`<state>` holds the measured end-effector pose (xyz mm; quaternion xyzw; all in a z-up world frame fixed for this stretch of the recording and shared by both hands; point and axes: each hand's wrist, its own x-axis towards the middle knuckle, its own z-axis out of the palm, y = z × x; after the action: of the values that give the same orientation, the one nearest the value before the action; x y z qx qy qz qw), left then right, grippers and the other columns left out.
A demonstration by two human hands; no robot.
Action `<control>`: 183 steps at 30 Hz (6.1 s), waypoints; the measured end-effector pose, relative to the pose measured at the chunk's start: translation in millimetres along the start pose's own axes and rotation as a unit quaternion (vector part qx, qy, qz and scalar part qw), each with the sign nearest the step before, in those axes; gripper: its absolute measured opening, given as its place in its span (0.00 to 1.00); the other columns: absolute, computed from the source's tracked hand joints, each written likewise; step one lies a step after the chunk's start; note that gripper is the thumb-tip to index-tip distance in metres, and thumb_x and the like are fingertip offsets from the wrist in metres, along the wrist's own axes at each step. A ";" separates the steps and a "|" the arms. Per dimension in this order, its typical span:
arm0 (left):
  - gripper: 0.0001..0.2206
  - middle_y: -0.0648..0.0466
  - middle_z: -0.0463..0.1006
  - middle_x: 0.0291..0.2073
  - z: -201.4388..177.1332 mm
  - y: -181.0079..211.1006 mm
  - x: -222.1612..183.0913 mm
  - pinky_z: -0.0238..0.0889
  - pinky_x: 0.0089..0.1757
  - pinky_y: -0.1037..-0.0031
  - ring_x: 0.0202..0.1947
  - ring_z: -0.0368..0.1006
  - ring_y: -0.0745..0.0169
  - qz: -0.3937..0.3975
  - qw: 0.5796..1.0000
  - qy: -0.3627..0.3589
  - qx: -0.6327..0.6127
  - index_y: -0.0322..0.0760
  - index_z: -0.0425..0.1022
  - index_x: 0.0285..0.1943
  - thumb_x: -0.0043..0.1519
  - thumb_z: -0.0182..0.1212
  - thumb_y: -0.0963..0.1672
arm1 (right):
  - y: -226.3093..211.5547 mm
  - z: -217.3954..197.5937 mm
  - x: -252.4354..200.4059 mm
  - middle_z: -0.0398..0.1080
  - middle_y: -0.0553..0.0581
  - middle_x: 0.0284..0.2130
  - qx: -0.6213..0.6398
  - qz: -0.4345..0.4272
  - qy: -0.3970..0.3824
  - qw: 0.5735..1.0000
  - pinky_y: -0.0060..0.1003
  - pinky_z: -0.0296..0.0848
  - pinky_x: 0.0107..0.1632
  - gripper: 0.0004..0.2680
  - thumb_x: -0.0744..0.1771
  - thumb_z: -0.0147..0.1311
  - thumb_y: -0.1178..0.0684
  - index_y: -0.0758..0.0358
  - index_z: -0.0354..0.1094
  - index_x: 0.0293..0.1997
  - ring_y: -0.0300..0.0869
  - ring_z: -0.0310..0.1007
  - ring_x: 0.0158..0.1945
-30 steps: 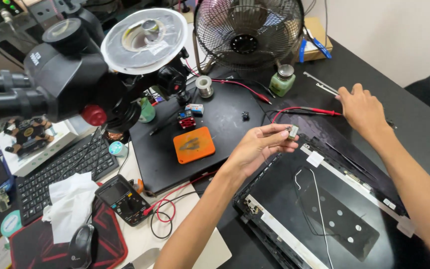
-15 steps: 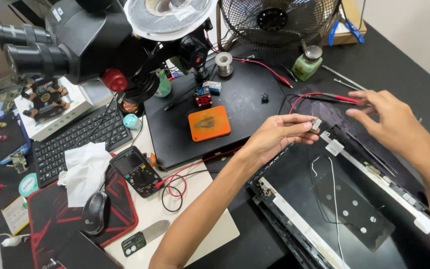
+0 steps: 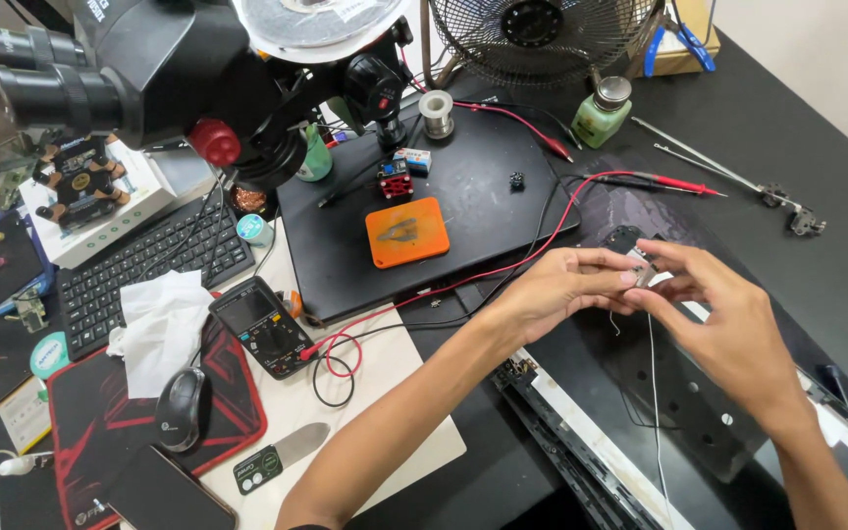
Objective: The person disassembles a red laptop, removes the screen assembly, and uses a screwdriver to detach a small component from the screen frame. They then use a soldering iron to work on the component's connections.
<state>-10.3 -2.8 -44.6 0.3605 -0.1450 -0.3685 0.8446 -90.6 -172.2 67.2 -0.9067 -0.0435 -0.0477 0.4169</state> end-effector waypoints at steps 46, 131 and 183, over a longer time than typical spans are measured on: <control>0.10 0.47 0.83 0.36 -57.7 68.3 -7.0 0.73 0.39 0.75 0.36 0.80 0.65 0.094 0.955 0.104 0.262 0.26 0.78 0.51 0.63 0.64 0.40 | 11.6 47.6 86.5 0.78 0.54 0.34 0.110 -0.004 -0.109 0.988 0.29 0.76 0.37 0.09 0.66 0.60 0.56 0.65 0.72 0.50 0.33 0.78 0.36; 0.04 0.40 0.80 0.37 -122.0 86.3 -25.8 0.69 0.47 0.60 0.42 0.78 0.43 0.165 0.702 0.227 0.654 0.30 0.78 0.41 0.61 0.61 0.38 | 53.3 109.9 197.2 0.70 0.59 0.43 -0.004 -0.216 -0.089 0.972 0.39 0.75 0.52 0.13 0.67 0.59 0.61 0.66 0.69 0.57 0.44 0.76 0.45; 0.19 0.46 0.80 0.45 -13.4 56.1 -24.2 0.65 0.49 0.58 0.51 0.74 0.46 0.060 0.684 0.113 0.718 0.40 0.76 0.56 0.57 0.68 0.47 | 172.9 -62.2 -25.9 0.74 0.58 0.33 -0.118 0.231 -0.100 0.960 0.37 0.73 0.41 0.16 0.63 0.66 0.46 0.66 0.78 0.49 0.43 0.74 0.35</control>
<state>9.0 47.8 -13.3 0.8860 -0.2898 -0.0568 0.3575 -98.9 -332.7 -25.7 -0.9348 0.1317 0.1366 0.3002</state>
